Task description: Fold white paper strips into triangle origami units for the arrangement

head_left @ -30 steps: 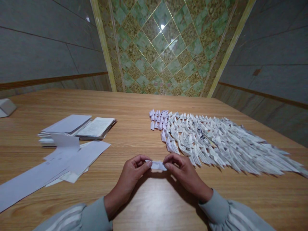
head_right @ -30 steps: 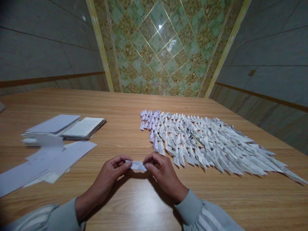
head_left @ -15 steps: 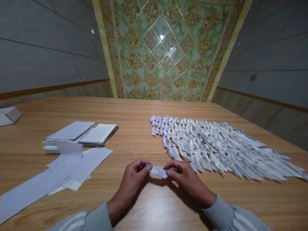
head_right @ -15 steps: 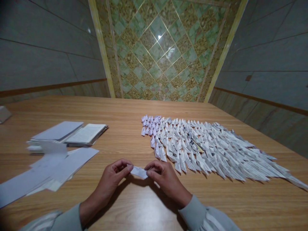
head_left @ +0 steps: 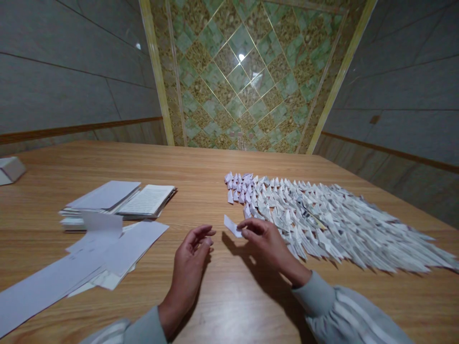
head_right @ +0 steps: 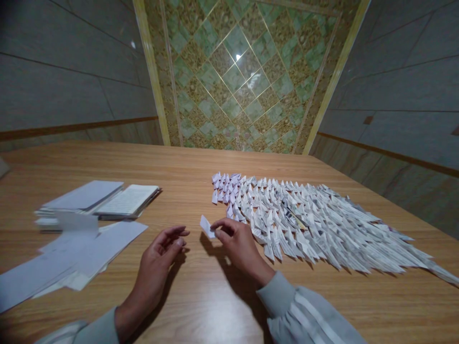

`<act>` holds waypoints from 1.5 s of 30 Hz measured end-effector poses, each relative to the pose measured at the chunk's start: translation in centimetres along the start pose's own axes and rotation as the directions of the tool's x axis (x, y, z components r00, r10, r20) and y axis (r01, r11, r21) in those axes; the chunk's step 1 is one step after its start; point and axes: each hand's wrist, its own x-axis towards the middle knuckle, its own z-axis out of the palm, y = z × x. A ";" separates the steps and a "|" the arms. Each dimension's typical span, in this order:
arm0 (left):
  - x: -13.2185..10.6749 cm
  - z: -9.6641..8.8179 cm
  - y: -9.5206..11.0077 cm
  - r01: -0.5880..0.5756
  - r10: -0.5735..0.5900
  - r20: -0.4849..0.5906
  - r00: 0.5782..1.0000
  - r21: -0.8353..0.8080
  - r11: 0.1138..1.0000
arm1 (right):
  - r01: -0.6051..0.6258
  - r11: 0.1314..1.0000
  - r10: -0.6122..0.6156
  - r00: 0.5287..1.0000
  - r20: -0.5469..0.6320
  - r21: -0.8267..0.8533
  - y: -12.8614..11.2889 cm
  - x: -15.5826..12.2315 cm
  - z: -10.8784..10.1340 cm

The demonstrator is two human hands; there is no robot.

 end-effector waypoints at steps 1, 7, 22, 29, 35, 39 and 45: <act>0.0 -0.1 0.0 -0.004 0.004 -0.003 1.000 0.006 1.000 | 0.009 0.999 -0.010 1.000 -0.016 -0.037 0.1 1.2 0.5; -0.5 0.0 -0.1 -0.016 0.014 0.045 0.999 0.043 0.999 | -0.012 0.941 -0.004 0.999 -0.047 -0.338 1.6 8.6 4.0; -0.4 0.0 -0.8 -0.077 0.069 0.110 0.992 0.068 0.995 | -0.054 0.540 0.029 0.999 -0.045 -0.840 4.5 16.1 6.0; -0.4 0.0 -0.5 -0.099 0.091 0.093 0.991 0.083 0.992 | -0.039 0.491 0.004 0.999 -0.042 -0.870 4.3 15.9 5.3; -0.5 0.3 0.0 -0.086 0.079 0.084 0.993 0.083 0.993 | -0.020 0.481 0.014 1.000 -0.015 -0.877 4.1 16.8 3.3; -0.5 0.3 0.0 -0.086 0.080 0.089 0.993 0.072 0.994 | 0.104 0.489 -0.025 0.994 0.105 -0.866 3.7 17.3 3.0; -0.6 0.1 -0.4 -0.096 0.088 0.111 0.990 0.069 0.993 | 0.262 0.494 -0.061 0.962 0.268 -0.829 3.3 17.2 4.1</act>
